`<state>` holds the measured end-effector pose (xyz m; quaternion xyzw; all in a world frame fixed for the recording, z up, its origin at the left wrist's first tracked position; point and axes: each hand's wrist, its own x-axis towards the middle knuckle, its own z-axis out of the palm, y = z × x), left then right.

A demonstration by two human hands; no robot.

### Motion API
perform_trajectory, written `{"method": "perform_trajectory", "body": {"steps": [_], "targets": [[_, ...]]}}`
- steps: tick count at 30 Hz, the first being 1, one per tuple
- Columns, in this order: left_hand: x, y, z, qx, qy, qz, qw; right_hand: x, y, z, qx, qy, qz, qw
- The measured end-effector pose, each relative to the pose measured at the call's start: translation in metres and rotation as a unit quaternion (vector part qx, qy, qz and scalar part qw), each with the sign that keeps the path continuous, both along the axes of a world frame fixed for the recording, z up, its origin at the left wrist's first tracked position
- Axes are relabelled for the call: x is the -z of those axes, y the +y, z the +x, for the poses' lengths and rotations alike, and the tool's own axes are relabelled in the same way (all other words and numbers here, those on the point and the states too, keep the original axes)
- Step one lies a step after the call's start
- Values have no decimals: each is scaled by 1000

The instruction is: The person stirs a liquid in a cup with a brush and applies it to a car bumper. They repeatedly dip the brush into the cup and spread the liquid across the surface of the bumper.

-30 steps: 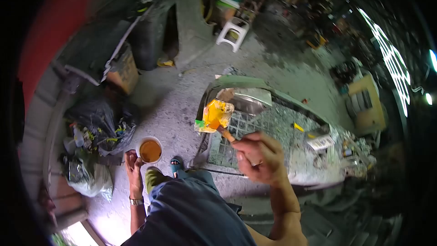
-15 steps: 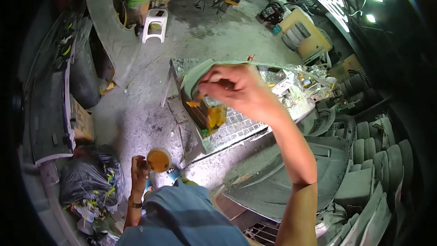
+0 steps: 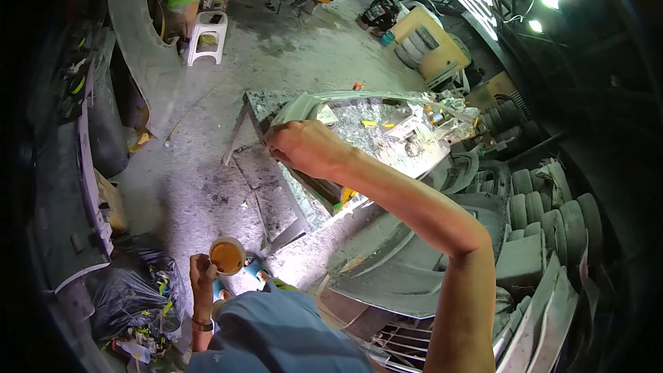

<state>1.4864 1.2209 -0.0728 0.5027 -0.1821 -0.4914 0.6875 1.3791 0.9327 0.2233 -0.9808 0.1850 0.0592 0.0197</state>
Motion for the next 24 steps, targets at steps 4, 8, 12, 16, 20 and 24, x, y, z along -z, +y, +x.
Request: {"method": "perform_trajectory", "body": {"steps": [4, 8, 12, 16, 20, 24], "targets": [[-4, 1, 9, 2, -28, 20, 999, 3, -4, -6, 1, 72, 6, 997], [-6, -4, 12, -9, -60, 48, 997, -9, 1, -19, 47, 101, 49, 993], [-2, -7, 9, -9, -67, 37, 997, -21, 7, -39, 46, 91, 72, 992], [-13, -9, 8, 29, -25, 4, 999, -38, 19, -61, 20, 63, 73, 995], [-16, -16, 7, 27, 4, -63, 998, -82, 37, -58, 59, 111, 131, 983], [-12, -17, 12, 11, -1, -67, 998, -85, 33, -34, 28, 49, 119, 991]]}}
